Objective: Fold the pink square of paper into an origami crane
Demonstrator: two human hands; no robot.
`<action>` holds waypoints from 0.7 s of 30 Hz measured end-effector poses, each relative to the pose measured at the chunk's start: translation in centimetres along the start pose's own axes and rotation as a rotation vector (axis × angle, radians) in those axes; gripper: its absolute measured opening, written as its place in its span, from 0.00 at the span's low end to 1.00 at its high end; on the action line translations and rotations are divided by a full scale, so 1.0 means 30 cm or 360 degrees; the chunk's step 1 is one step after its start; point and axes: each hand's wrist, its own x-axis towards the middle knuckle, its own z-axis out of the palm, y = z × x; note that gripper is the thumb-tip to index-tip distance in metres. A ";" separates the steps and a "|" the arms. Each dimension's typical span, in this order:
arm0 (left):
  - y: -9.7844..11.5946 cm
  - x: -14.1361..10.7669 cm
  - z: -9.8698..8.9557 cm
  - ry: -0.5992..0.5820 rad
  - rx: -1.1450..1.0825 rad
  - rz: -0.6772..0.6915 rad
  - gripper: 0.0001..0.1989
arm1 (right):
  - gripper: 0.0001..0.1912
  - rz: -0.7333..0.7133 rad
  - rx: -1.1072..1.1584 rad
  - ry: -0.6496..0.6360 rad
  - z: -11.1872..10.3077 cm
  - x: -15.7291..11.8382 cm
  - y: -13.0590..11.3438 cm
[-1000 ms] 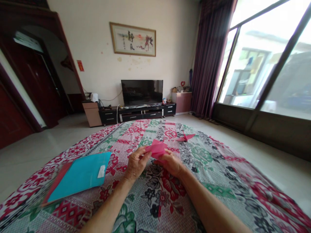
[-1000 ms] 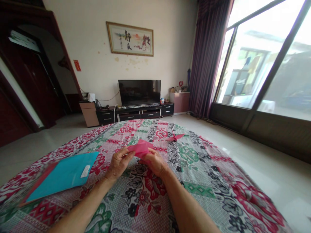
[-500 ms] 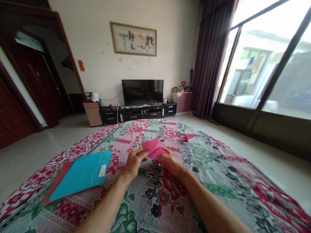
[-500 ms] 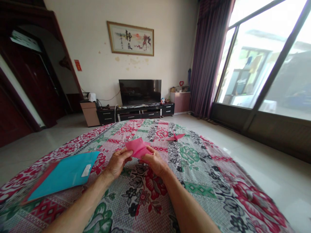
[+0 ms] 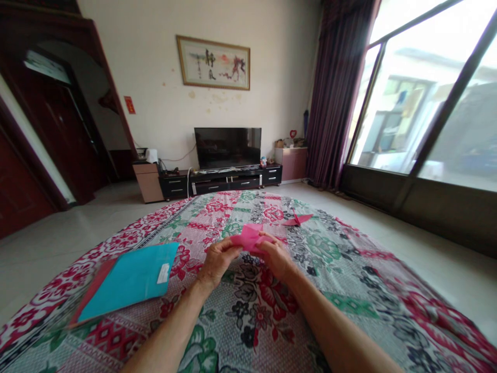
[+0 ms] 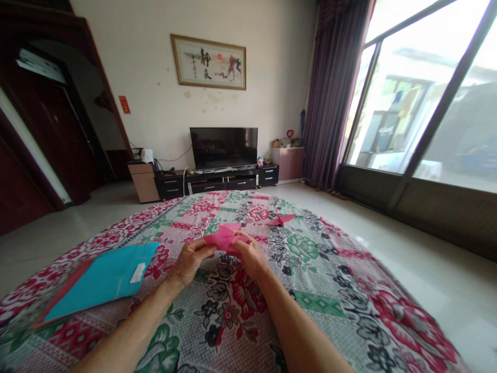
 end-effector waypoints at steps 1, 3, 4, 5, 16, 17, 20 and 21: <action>-0.001 0.001 -0.001 0.0017 0.0018 -0.0001 0.09 | 0.14 0.0003 -0.0007 0.0004 -0.003 0.001 -0.001; -0.008 0.005 -0.006 0.0077 0.0039 0.0003 0.07 | 0.16 0.0006 -0.0036 -0.0024 -0.009 0.004 -0.003; -0.013 0.008 -0.011 0.0111 0.0037 0.0004 0.07 | 0.17 0.0004 -0.0061 -0.0050 -0.013 0.006 -0.003; -0.018 0.011 -0.015 0.0158 0.0028 0.0009 0.06 | 0.16 -0.0004 -0.0098 -0.0077 -0.016 0.007 -0.003; -0.028 0.023 -0.018 0.0355 -0.0440 -0.0233 0.11 | 0.15 -0.0067 -0.0365 -0.0231 0.013 -0.022 -0.036; -0.024 0.025 -0.018 0.0398 -0.0511 -0.0247 0.11 | 0.17 -0.0054 -0.0325 -0.0236 0.015 -0.021 -0.034; -0.013 0.032 -0.021 0.0547 -0.0734 -0.0267 0.11 | 0.23 -0.0033 -0.0190 -0.0250 0.015 -0.018 -0.025; -0.010 0.034 -0.024 0.0589 -0.0798 -0.0271 0.11 | 0.23 -0.0039 -0.0177 -0.0258 0.014 -0.018 -0.022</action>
